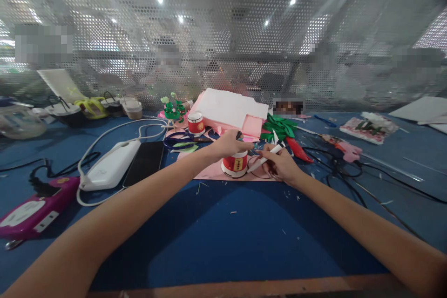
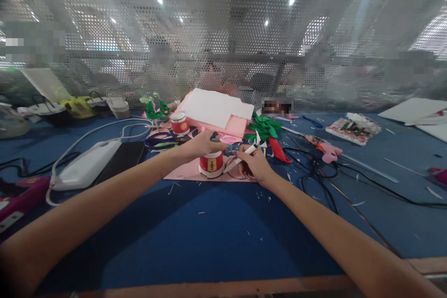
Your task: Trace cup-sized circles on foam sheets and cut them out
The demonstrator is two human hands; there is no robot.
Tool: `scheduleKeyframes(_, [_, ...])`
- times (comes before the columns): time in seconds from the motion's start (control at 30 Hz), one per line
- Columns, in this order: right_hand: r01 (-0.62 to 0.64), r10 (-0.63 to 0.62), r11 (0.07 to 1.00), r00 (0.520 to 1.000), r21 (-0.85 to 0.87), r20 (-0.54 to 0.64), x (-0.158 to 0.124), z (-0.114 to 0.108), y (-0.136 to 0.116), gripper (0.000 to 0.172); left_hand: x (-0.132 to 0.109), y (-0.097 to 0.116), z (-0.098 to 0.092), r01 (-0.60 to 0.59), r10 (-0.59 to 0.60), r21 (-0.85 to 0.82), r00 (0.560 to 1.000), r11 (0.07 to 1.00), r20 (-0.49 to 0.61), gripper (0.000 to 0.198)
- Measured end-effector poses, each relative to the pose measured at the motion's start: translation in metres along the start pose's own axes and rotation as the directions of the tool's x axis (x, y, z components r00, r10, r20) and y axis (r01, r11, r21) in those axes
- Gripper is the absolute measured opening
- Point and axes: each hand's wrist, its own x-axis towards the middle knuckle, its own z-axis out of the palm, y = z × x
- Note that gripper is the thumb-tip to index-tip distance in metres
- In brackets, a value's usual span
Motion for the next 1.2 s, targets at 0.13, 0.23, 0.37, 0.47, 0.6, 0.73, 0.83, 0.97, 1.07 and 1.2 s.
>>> scheduleKeyframes(0.13, [-0.051, 0.051, 0.998, 0.998, 0.025, -0.032, 0.003, 0.001, -0.002, 0.030, 0.001, -0.002, 0.000, -0.027, 0.027, 0.007, 1.000, 1.000, 0.008, 0.027])
scheduleKeyframes(0.23, [-0.087, 0.091, 0.994, 0.995, 0.071, -0.047, 0.006, 0.004, -0.005, 0.030, 0.002, -0.004, 0.000, -0.066, 0.066, -0.003, 0.998, 0.998, 0.012, 0.027])
scheduleKeyframes(0.37, [-0.150, 0.156, 0.986, 0.985, 0.078, -0.080, 0.013, 0.005, -0.007, 0.030, 0.002, -0.005, 0.001, -0.057, 0.058, -0.020, 0.997, 0.998, 0.056, 0.023])
scheduleKeyframes(0.47, [-0.148, 0.155, 0.987, 0.982, 0.065, -0.108, 0.021, 0.005, -0.004, 0.028, 0.002, -0.004, 0.001, -0.060, 0.061, -0.024, 0.997, 0.998, 0.053, 0.022])
scheduleKeyframes(0.6, [-0.151, 0.154, 0.988, 0.980, 0.031, -0.130, 0.030, 0.004, 0.000, 0.020, 0.004, -0.005, 0.000, -0.092, 0.092, 0.020, 0.996, 0.996, 0.008, 0.028])
scheduleKeyframes(0.73, [-0.162, 0.159, 0.987, 0.977, -0.012, -0.140, 0.034, 0.007, -0.001, 0.024, 0.005, -0.007, -0.001, -0.116, 0.117, 0.105, 0.993, 0.988, -0.011, 0.029])
scheduleKeyframes(0.83, [-0.162, 0.154, 0.986, 0.976, -0.044, -0.154, 0.035, 0.009, -0.004, 0.031, 0.006, -0.008, 0.000, -0.122, 0.126, 0.138, 0.992, 0.983, -0.022, 0.025])
scheduleKeyframes(0.97, [-0.161, 0.149, 0.984, 0.977, -0.072, -0.152, 0.039, 0.009, -0.004, 0.034, 0.009, -0.011, 0.001, -0.156, 0.159, 0.111, 0.987, 0.982, -0.016, 0.022])
scheduleKeyframes(1.07, [-0.155, 0.141, 0.984, 0.978, -0.085, -0.153, 0.044, 0.008, -0.002, 0.031, 0.009, -0.011, 0.001, -0.164, 0.165, 0.082, 0.986, 0.983, -0.005, 0.030])
scheduleKeyframes(1.2, [-0.153, 0.137, 0.984, 0.977, -0.093, -0.161, 0.050, 0.009, 0.000, 0.027, 0.006, -0.007, 0.001, -0.154, 0.153, 0.032, 0.988, 0.988, 0.024, 0.029])
